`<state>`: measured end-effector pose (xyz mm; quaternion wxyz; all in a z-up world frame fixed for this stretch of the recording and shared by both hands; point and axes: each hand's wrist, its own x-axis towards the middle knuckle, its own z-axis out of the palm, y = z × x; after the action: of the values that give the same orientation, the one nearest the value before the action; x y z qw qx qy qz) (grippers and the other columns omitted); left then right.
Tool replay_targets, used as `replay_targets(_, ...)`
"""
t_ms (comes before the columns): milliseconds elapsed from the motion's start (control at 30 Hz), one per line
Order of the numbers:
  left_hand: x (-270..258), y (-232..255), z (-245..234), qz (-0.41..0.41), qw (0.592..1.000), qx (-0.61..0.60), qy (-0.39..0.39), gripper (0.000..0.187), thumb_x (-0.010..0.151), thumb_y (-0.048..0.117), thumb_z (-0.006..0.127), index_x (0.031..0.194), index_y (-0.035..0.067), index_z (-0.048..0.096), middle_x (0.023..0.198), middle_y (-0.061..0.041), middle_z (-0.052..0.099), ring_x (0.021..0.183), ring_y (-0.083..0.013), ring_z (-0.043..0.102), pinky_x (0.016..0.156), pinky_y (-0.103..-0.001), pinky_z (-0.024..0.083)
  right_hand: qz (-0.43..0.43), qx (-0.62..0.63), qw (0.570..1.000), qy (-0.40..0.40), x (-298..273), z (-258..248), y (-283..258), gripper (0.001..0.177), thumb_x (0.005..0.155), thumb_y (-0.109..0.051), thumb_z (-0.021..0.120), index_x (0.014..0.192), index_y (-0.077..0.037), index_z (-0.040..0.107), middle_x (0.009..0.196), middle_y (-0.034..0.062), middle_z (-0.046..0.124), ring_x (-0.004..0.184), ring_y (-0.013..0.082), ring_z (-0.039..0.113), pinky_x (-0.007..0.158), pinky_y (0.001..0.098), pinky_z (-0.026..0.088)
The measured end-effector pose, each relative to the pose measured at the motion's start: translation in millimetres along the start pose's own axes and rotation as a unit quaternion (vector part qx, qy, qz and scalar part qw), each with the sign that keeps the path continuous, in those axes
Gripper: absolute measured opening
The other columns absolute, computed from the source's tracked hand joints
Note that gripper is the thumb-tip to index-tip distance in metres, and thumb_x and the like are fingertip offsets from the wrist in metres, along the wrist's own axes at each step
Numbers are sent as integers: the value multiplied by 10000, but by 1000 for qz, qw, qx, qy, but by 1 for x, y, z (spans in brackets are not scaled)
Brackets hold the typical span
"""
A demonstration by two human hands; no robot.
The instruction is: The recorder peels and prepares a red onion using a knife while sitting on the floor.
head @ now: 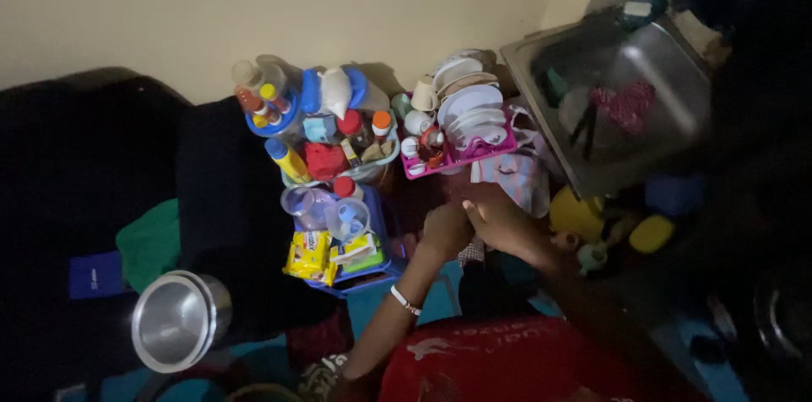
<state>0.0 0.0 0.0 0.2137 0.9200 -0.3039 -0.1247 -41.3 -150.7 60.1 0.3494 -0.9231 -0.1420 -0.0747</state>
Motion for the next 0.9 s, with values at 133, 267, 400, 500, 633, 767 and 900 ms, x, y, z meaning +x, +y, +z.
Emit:
replay_targets(133, 69, -42, 44, 19, 999, -23, 15, 168, 850, 227, 646, 858, 105, 762, 931, -172, 755, 873, -402, 729, 750, -512, 587, 58, 44, 995, -69, 33, 39, 97, 409, 1046, -346, 453, 1017, 13, 646, 954, 261, 670, 917, 456, 631, 783, 490, 496)
replay_targets(267, 121, -53, 39, -69, 997, -38, -21, 214, 894, 284, 626, 966, 118, 741, 968, -193, 732, 904, -435, 707, 780, -541, 569, 199, 67, 961, -178, 83, 81, 210, 390, 1032, -380, 490, 1007, -35, 670, 969, 215, 697, 916, 386, 698, 832, 458, 515)
replay_targets(400, 185, -101, 98, -56, 998, 8, 21, 300, 979, 290, 528, 982, 79, 740, 999, -218, 740, 916, -411, 741, 786, -520, 603, 119, -22, 985, -124, 121, 146, 330, 336, 974, -322, 606, 949, -8, 722, 909, 202, 708, 860, 373, 730, 772, 478, 550)
replay_targets(500, 209, -101, 91, -161, 983, -71, 54, 355, 999, 371, 575, 1042, 45, 708, 990, -270, 715, 929, -464, 692, 809, -562, 559, 288, 127, 936, -158, 152, 120, 286, 258, 910, -274, 686, 956, -21, 715, 863, 179, 765, 871, 365, 768, 756, 495, 603)
replay_targets(633, 225, -128, 109, -151, 979, -102, 92, 340, 905, 342, 675, 1030, 26, 677, 986, -270, 708, 933, -471, 678, 785, -574, 543, 278, 280, 911, -121, 192, 173, 348, 214, 874, -174, 627, 1004, -28, 713, 977, 184, 742, 906, 400, 765, 770, 484, 621)
replay_targets(767, 241, -179, 166, -161, 982, -80, 54, 274, 898, 289, 670, 1006, 38, 696, 1019, -249, 710, 958, -441, 692, 826, -541, 560, 152, 3, 985, -77, 227, 198, 363, 378, 857, -201, 673, 1216, -85, 643, 1074, 211, 715, 1030, 429, 677, 872, 513, 534)
replay_targets(900, 253, -200, 171, -183, 977, -63, 93, 262, 924, 200, 606, 1115, 30, 658, 1060, -251, 689, 980, -457, 668, 806, -562, 554, 148, 12, 987, -66, 254, 228, 381, 476, 799, -123, 608, 1272, -135, 661, 1078, 199, 711, 1040, 424, 669, 894, 534, 513)
